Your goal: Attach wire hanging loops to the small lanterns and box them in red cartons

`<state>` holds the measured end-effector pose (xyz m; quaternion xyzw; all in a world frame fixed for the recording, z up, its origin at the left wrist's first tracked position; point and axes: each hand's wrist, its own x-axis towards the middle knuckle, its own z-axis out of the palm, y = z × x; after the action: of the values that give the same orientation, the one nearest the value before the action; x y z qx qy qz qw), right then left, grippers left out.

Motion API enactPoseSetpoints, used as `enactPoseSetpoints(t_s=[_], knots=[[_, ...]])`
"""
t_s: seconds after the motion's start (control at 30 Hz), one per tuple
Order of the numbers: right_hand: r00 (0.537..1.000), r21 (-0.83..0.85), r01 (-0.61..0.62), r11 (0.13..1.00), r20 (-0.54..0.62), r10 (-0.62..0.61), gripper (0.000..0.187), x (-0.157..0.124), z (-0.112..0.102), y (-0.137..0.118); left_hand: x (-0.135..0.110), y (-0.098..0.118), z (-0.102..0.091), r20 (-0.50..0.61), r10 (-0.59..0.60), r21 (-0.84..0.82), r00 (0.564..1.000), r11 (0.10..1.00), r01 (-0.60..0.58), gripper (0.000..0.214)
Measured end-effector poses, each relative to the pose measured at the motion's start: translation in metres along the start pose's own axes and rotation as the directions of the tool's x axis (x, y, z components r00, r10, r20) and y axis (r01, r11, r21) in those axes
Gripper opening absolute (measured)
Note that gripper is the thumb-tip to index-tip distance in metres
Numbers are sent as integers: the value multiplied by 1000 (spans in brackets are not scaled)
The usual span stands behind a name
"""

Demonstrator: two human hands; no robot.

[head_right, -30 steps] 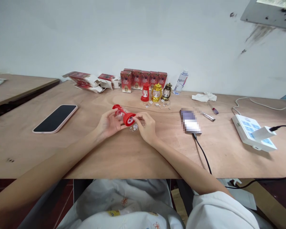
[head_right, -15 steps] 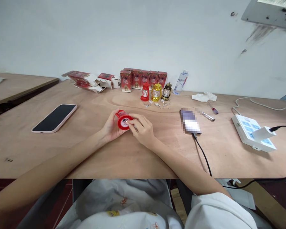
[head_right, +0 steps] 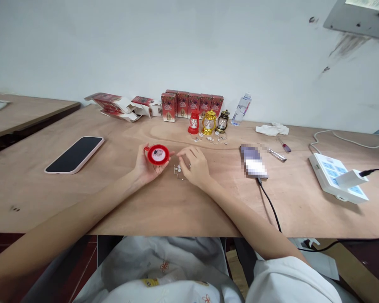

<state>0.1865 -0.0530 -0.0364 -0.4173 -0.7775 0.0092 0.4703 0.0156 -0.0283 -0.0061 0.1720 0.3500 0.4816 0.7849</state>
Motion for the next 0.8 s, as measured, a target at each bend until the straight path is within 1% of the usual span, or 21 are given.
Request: enactPoseSetpoints(t_s=[0.03, 0.1, 0.17, 0.27, 0.37, 0.47, 0.6, 0.67, 0.73, 0.8], knots=[[995, -11, 2, 1000, 101, -1, 14, 1, 0, 7, 0, 1, 0, -18, 10, -9, 1000, 1000, -10, 49], [959, -29, 11, 1000, 282, -3, 11, 2, 0, 18, 0, 2, 1, -36, 23, -17, 999, 1000, -23, 50], [922, -51, 23, 998, 386, -2, 8, 2, 0, 24, -1, 2, 2, -39, 25, -15, 999, 1000, -26, 49], [898, -93, 54, 994, 441, -7, 9, 2, -1, 26, -3, 1, 4, -43, 24, -7, 999, 1000, -24, 48], [880, -133, 118, 984, 473, -42, 12, 3, -3, 26, -3, 1, 4, -52, 29, 0, 998, 1000, -29, 47], [866, -169, 188, 967, 494, -83, 8, 4, -2, 29, -2, 1, 3, -50, 35, 2, 998, 999, -34, 46], [870, -208, 239, 948, 480, -114, 16, 3, 0, 35, 2, 1, -1, -46, 31, 15, 998, 999, -30, 45], [896, -190, 229, 955, 423, -131, 19, 3, 0, 33, 4, 1, -2, -34, 34, 23, 999, 999, -33, 44], [944, -132, 191, 973, 295, -145, 20, 3, -1, 27, 4, 1, -3, -32, 46, 32, 998, 998, -45, 43], [985, -55, 144, 988, 107, -138, 18, 4, -3, 17, 3, -1, -2, -35, 66, 49, 997, 997, -65, 41]])
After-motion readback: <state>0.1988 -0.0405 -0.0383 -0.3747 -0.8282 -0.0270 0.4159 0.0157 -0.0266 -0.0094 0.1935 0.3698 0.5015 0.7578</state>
